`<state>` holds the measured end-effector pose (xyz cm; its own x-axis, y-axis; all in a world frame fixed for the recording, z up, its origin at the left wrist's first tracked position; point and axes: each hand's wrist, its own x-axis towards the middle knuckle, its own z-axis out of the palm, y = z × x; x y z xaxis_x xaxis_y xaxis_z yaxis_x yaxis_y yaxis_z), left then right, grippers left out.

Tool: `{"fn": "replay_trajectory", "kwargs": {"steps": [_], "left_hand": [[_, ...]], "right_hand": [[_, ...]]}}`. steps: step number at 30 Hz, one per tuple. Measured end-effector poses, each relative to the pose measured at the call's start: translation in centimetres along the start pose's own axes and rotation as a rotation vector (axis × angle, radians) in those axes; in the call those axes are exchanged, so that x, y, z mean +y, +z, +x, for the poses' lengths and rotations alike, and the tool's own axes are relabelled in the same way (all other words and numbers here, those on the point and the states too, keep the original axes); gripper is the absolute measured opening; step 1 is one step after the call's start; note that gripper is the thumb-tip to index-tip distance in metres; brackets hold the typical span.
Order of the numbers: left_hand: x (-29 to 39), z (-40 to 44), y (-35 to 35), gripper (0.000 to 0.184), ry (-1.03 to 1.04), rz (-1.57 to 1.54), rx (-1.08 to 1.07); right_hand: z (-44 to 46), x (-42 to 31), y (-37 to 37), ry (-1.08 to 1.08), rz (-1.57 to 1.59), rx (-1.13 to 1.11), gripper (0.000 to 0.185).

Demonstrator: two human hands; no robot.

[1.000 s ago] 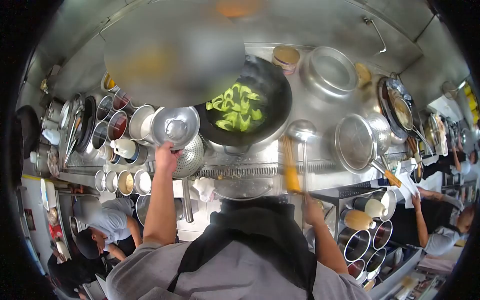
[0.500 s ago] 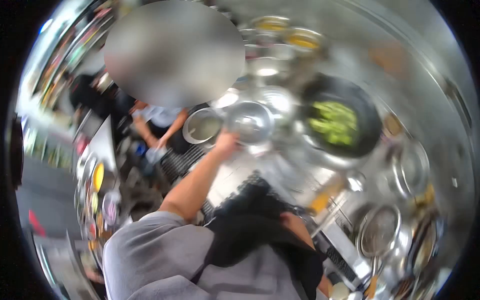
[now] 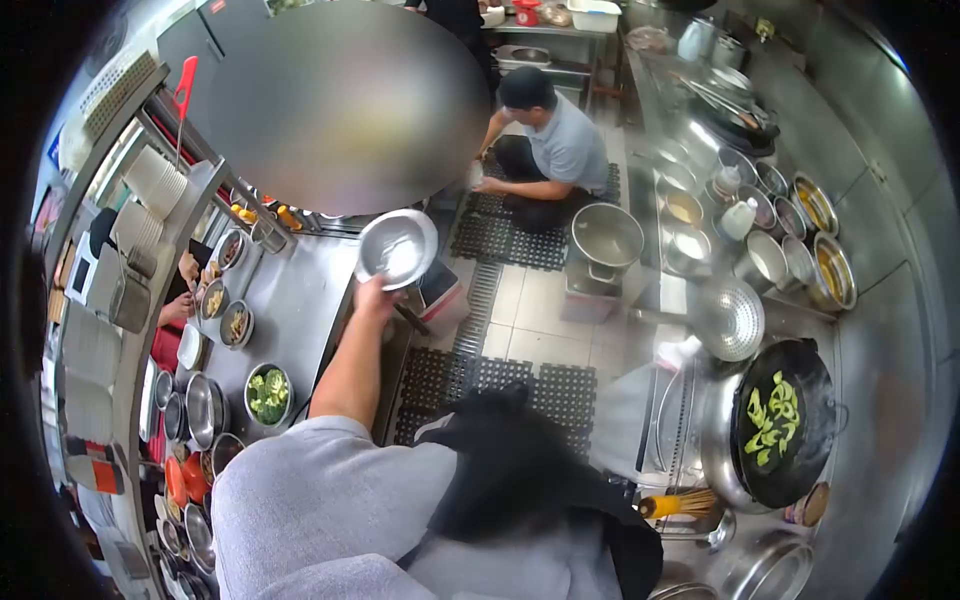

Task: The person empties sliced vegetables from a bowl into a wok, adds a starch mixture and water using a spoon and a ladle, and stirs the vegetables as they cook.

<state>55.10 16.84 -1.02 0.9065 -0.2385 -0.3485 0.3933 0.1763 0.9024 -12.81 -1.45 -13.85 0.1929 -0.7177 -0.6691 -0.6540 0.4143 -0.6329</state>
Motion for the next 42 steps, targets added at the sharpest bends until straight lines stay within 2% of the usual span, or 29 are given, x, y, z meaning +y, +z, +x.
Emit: {"fn": "replay_trajectory", "kwargs": {"steps": [1,3,4,5,7,9,10,13,15,16,17,18,20,21,22,23,25,26,27,29,30,33,35,37,39,40,41,42], "left_hand": [[-0.3,0.7,-4.0,0.038,-0.025,-0.193,0.145],[0.2,1.3,-10.7,0.032,-0.016,-0.245,0.384],[-1.1,3.5,-15.5,0.028,0.002,-0.243,0.427],[-3.3,7.3,-21.5,0.031,-0.013,-0.292,0.302],[0.1,4.2,-19.9,0.037,0.059,-0.311,0.565],[0.3,4.9,-19.0,0.040,0.057,-0.288,0.640],[0.8,3.7,-15.5,0.027,0.130,-0.203,0.684],[-1.7,4.9,-10.9,0.014,-0.060,-0.098,0.103],[-2.8,2.3,-3.0,0.013,-0.237,0.178,-0.123],[-4.9,2.1,-0.1,0.007,-0.325,0.419,-0.252],[-6.3,-1.3,4.2,0.015,-0.232,0.852,-0.322],[-12.3,2.0,4.5,0.031,0.015,1.265,-0.650],[-19.8,2.0,7.9,0.041,0.770,1.621,-1.439],[-18.5,-3.3,11.7,0.044,0.613,1.621,-1.561],[-16.3,-9.9,16.1,0.048,0.441,1.620,-1.668],[-16.1,-14.2,18.8,0.049,-0.005,1.521,-1.555],[-18.4,-19.5,22.1,0.050,-0.108,1.314,-1.535],[-23.2,-18.6,22.8,0.051,-0.050,1.236,-1.652],[-23.5,-21.3,23.7,0.050,-0.324,1.151,-1.661],[-21.9,-28.0,25.5,0.048,-0.872,0.987,-1.606],[-25.7,-27.3,25.2,0.048,-1.006,1.059,-1.700],[-28.8,-29.5,25.4,0.048,-1.305,0.969,-1.712],[-28.1,-30.8,27.0,0.040,-1.072,1.017,-1.864],[-28.6,-31.3,28.1,0.035,-0.746,1.163,-2.065],[-29.0,-31.4,29.5,0.037,-0.333,1.405,-2.267],[-29.0,-31.6,30.8,0.038,-0.096,1.500,-2.353],[-29.1,-31.4,32.2,0.039,0.156,1.579,-2.422],[-30.9,-30.1,32.9,0.042,0.172,1.521,-2.516]], "right_hand": [[0.4,0.9,0.0,0.039,0.035,0.014,0.038],[1.2,3.3,0.4,0.124,0.105,0.038,0.038],[1.2,4.4,0.7,0.169,0.134,0.048,0.038],[1.3,5.8,1.1,0.215,0.164,0.048,0.038],[1.4,8.2,2.6,0.304,0.222,0.040,0.038],[1.5,10.4,3.9,0.374,0.277,0.031,0.038],[1.7,11.3,4.6,0.398,0.301,0.020,0.038],[3.0,11.6,6.0,0.417,0.407,-0.030,0.034],[4.5,9.1,5.2,0.405,0.501,-0.086,0.027],[4.8,9.3,6.3,0.322,0.744,-0.055,0.025],[5.1,9.5,7.4,0.238,0.993,-0.045,0.023],[5.0,7.6,8.0,0.120,1.327,-0.156,0.011],[5.1,0.1,9.4,0.134,1.237,0.053,0.012],[3.6,-3.2,8.9,-0.072,1.232,-0.215,0.018],[5.2,-4.3,9.9,-0.007,1.262,-0.407,0.021],[1.9,-8.8,9.1,0.046,1.184,-0.373,0.022],[-1.0,-10.3,8.3,-0.022,1.006,-0.649,0.030],[-2.1,-10.1,8.3,-0.089,0.952,-0.711,0.032],[-3.9,-10.2,7.9,-0.170,1.047,-0.781,0.033],[-6.3,-10.5,7.3,-0.295,1.134,-0.764,0.033],[-5.9,-9.7,7.6,-0.316,1.229,-0.708,0.034],[-4.5,-7.4,7.9,-0.343,1.417,-0.527,0.037],[-4.9,-7.1,6.5,-0.296,1.437,-0.371,0.040],[-3.9,-6.0,6.9,-0.262,1.333,-0.367,0.045],[-3.0,-5.3,7.6,-0.210,1.256,-0.342,0.046],[-4.6,-6.9,6.9,-0.233,1.372,-0.290,0.044],[-4.2,-7.3,6.1,-0.196,1.353,-0.228,0.045],[-4.2,-7.3,5.7,-0.152,1.336,-0.170,0.045]]}}
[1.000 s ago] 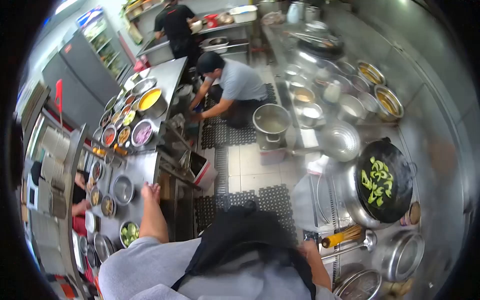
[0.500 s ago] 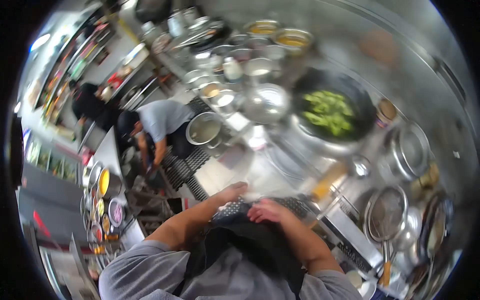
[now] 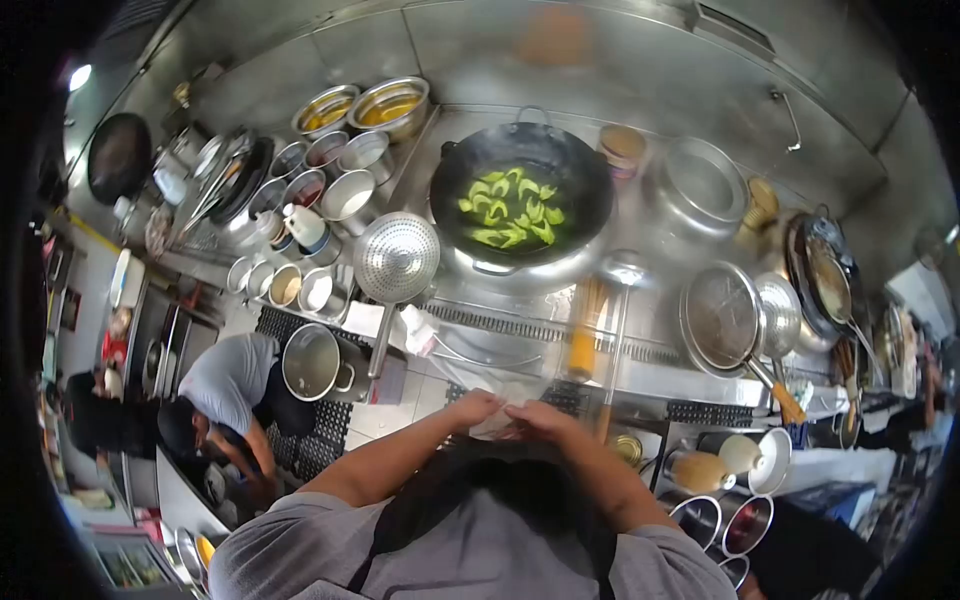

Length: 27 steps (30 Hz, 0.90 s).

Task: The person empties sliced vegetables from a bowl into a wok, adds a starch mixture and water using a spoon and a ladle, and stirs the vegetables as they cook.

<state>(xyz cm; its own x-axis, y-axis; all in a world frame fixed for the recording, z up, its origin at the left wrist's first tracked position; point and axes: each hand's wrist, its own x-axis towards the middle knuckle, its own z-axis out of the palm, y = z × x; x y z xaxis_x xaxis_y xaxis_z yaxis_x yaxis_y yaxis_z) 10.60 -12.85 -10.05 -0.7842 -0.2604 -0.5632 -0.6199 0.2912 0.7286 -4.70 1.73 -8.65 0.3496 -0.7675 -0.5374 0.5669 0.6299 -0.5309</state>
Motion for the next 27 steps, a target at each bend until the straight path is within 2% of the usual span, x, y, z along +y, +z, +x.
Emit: {"fn": "replay_trajectory", "kwargs": {"steps": [2,3,5,6,9,11,13,14,15,17,18,20,22,24,27], "left_hand": [[-2.9,1.3,-1.3,0.043,0.102,0.069,-0.125],[-4.1,1.3,-1.9,0.043,0.149,0.097,-0.186],[-6.1,-0.3,-3.5,0.046,0.197,0.116,-0.115],[-6.8,-1.4,-4.9,0.048,0.221,0.129,-0.076],[-4.2,-2.6,-13.0,0.054,0.110,-0.174,-0.462],[-1.0,-2.3,-18.2,0.051,0.440,0.138,-0.199],[5.2,-2.7,-23.7,0.049,0.524,0.296,-0.130],[8.6,-3.7,-25.9,0.047,0.546,0.501,-0.129],[11.3,-4.2,-27.6,0.046,0.571,0.706,-0.120],[14.1,-3.4,-29.9,0.045,0.673,0.888,-0.154],[15.1,-2.8,-30.6,0.045,0.717,0.975,-0.167],[16.5,0.2,-31.2,0.043,0.791,0.798,-0.139],[15.9,3.1,-30.3,0.041,0.776,0.632,-0.049],[14.4,6.8,-27.4,0.038,0.687,0.459,0.107],[10.4,8.9,-21.7,0.028,0.781,0.393,0.357]], "right_hand": [[1.1,0.8,-1.1,-0.042,-0.077,0.169,0.045],[2.1,1.5,-2.7,0.020,-0.229,0.238,0.047],[3.2,2.4,-6.0,0.155,-0.541,0.355,0.050],[2.5,2.4,-5.6,0.148,-0.562,0.409,0.051],[-0.2,3.8,-3.4,0.156,-0.602,0.567,0.056],[-1.2,5.8,-2.8,0.191,-0.601,0.666,0.060],[-2.0,8.9,-1.9,0.219,-0.560,0.792,0.051],[-2.2,10.8,-1.2,0.236,-0.531,0.851,0.047],[-2.5,12.5,-0.7,0.228,-0.634,0.845,0.046],[-3.4,14.7,0.3,0.222,-0.854,0.827,0.043],[-4.0,15.9,0.5,0.148,-1.027,0.817,0.038],[-4.6,16.1,1.0,0.168,-0.848,0.836,0.037],[-4.5,13.8,3.1,0.272,-0.310,0.993,0.035],[-4.0,16.0,1.7,0.070,-0.696,1.005,0.034],[-4.5,14.4,1.6,0.096,-0.634,1.064,0.035]]}}
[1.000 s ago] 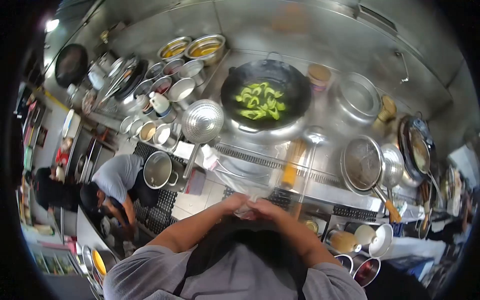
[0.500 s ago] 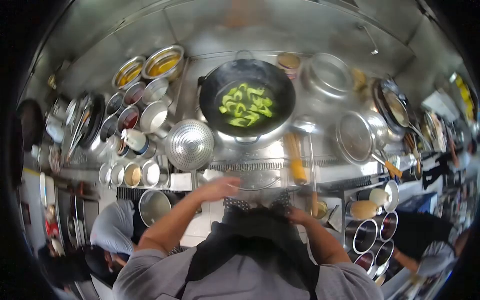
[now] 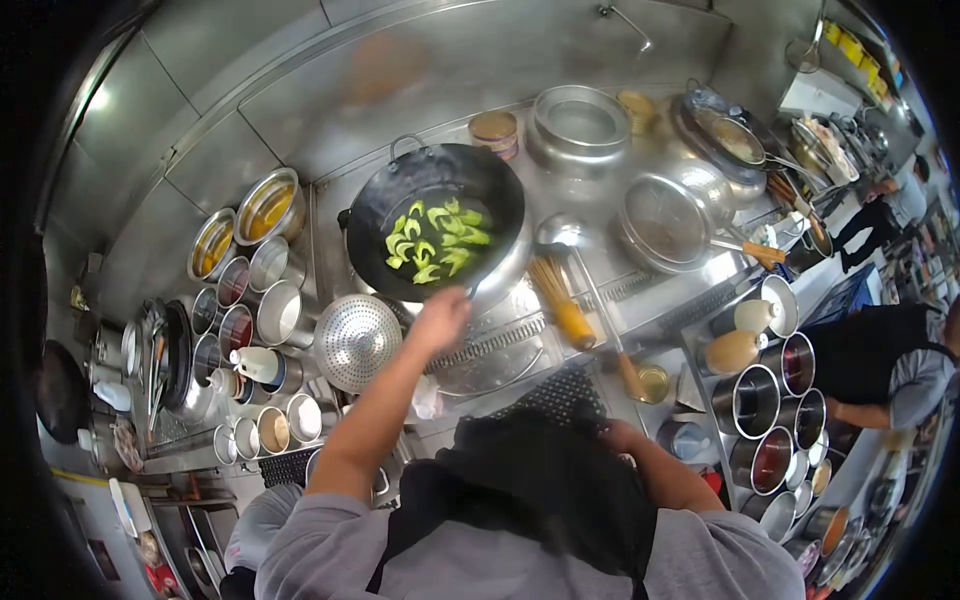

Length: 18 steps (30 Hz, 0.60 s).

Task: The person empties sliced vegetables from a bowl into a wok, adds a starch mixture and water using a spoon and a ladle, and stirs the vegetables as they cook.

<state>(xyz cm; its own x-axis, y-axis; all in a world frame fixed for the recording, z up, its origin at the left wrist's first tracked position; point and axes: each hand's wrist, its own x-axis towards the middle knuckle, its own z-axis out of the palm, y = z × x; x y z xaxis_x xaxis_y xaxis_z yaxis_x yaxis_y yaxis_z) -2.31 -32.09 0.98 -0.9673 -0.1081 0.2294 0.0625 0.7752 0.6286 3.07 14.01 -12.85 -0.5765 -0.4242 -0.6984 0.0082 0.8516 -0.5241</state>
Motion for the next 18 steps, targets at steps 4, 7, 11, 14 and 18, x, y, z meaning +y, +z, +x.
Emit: {"fn": "replay_trajectory", "kwargs": {"steps": [4,7,11,14,18], "left_hand": [[0.2,-0.7,2.2,0.022,0.005,0.090,0.125],[-0.2,0.7,2.6,0.020,-0.073,0.165,0.046],[1.1,1.2,4.0,0.019,-0.241,0.327,0.030],[2.0,1.7,4.4,0.020,-0.335,0.351,-0.010],[3.3,2.2,4.3,0.019,-0.389,0.357,-0.024]], "right_hand": [[0.8,2.2,-0.9,-0.023,0.048,-0.018,0.039],[2.7,5.6,-1.8,-0.038,0.006,-0.020,0.040],[3.4,8.1,-3.4,-0.028,0.029,-0.088,0.036],[6.0,12.5,-2.8,-0.195,-0.074,-0.006,0.034],[6.0,17.2,-4.2,-0.532,-0.146,0.061,0.035]]}}
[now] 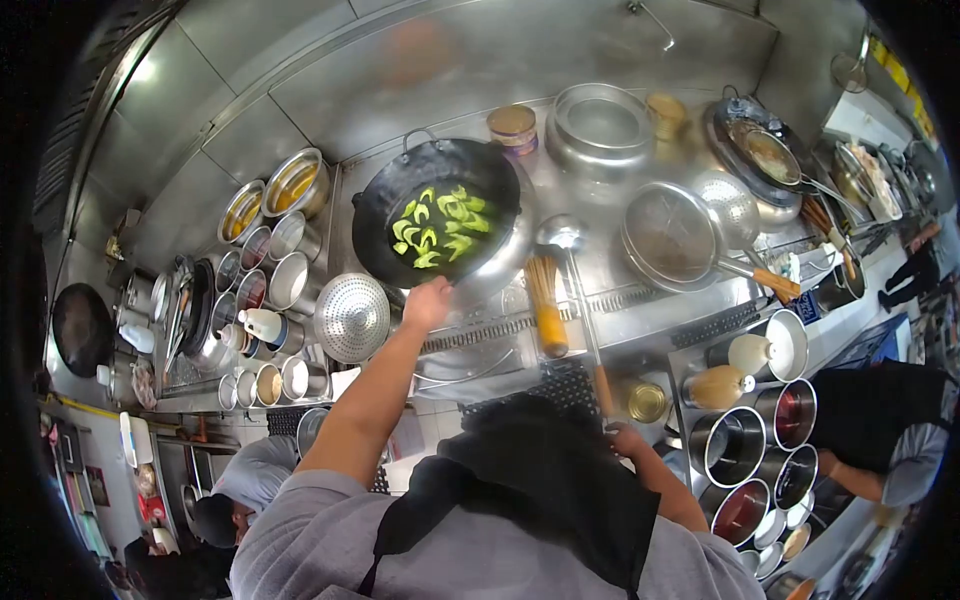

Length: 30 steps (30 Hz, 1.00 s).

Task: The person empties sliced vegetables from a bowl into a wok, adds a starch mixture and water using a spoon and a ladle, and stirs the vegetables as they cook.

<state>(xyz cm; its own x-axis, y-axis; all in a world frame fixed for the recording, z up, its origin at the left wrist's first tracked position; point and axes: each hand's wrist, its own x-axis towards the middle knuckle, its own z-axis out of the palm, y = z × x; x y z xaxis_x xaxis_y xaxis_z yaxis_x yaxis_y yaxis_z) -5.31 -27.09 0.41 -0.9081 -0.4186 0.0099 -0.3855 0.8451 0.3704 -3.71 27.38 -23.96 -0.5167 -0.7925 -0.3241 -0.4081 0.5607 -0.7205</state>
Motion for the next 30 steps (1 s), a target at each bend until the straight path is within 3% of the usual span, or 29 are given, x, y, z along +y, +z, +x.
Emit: {"fn": "replay_trajectory", "kwargs": {"steps": [2,4,6,11,13,14,16,17,19,20,22,24,28,30], "left_hand": [[0.5,-0.2,-0.1,0.019,-0.005,-0.022,0.012],[0.6,-0.3,0.2,0.019,-0.001,-0.049,0.050],[0.3,-0.4,0.8,0.018,0.020,-0.060,0.104],[-0.4,-0.4,2.0,0.014,0.058,-0.054,0.191],[0.1,-0.6,1.7,0.014,-0.017,-0.278,0.200],[0.4,-0.7,1.4,0.017,-0.055,-0.388,0.205],[2.0,-1.2,0.2,0.024,0.047,-0.378,0.436],[3.0,-1.7,-0.5,0.028,0.097,-0.374,0.545],[5.1,-3.7,-2.3,0.029,0.160,-0.526,0.399],[6.6,-4.9,-3.5,0.030,0.191,-0.607,0.321],[9.3,-7.4,-5.8,0.028,0.158,-0.818,0.095],[10.4,-8.9,-6.1,0.027,0.230,-0.907,-0.017],[8.5,-10.2,-5.6,0.026,0.270,-0.814,-0.083],[5.5,-10.7,-4.2,0.028,0.187,-0.787,-0.056]], "right_hand": [[-1.4,-0.8,-1.4,0.362,0.274,-0.033,0.035],[-2.6,-0.1,-2.2,0.529,0.351,-0.045,0.036],[-3.9,0.1,-3.2,0.499,0.235,-0.033,0.039],[-4.7,-3.7,-6.8,0.641,0.284,-0.071,0.042],[-4.0,-5.1,-7.6,0.658,0.256,-0.093,0.044],[-3.2,-4.3,-7.6,0.569,0.135,-0.061,0.045],[-0.9,-4.5,-8.3,0.388,-0.099,0.000,0.046],[-0.2,-5.7,-9.4,0.379,-0.079,0.141,0.042],[1.8,-14.7,-14.9,0.295,0.096,0.405,0.027],[3.4,-16.7,-15.8,0.066,0.403,0.564,0.017],[4.4,-26.9,-20.2,-0.068,1.237,0.531,0.031],[5.8,-33.0,-21.6,-0.379,1.679,0.421,0.036],[8.6,-39.7,-22.3,-0.726,1.796,0.019,0.040],[10.0,-40.9,-21.8,-0.719,1.732,0.057,0.039]]}}
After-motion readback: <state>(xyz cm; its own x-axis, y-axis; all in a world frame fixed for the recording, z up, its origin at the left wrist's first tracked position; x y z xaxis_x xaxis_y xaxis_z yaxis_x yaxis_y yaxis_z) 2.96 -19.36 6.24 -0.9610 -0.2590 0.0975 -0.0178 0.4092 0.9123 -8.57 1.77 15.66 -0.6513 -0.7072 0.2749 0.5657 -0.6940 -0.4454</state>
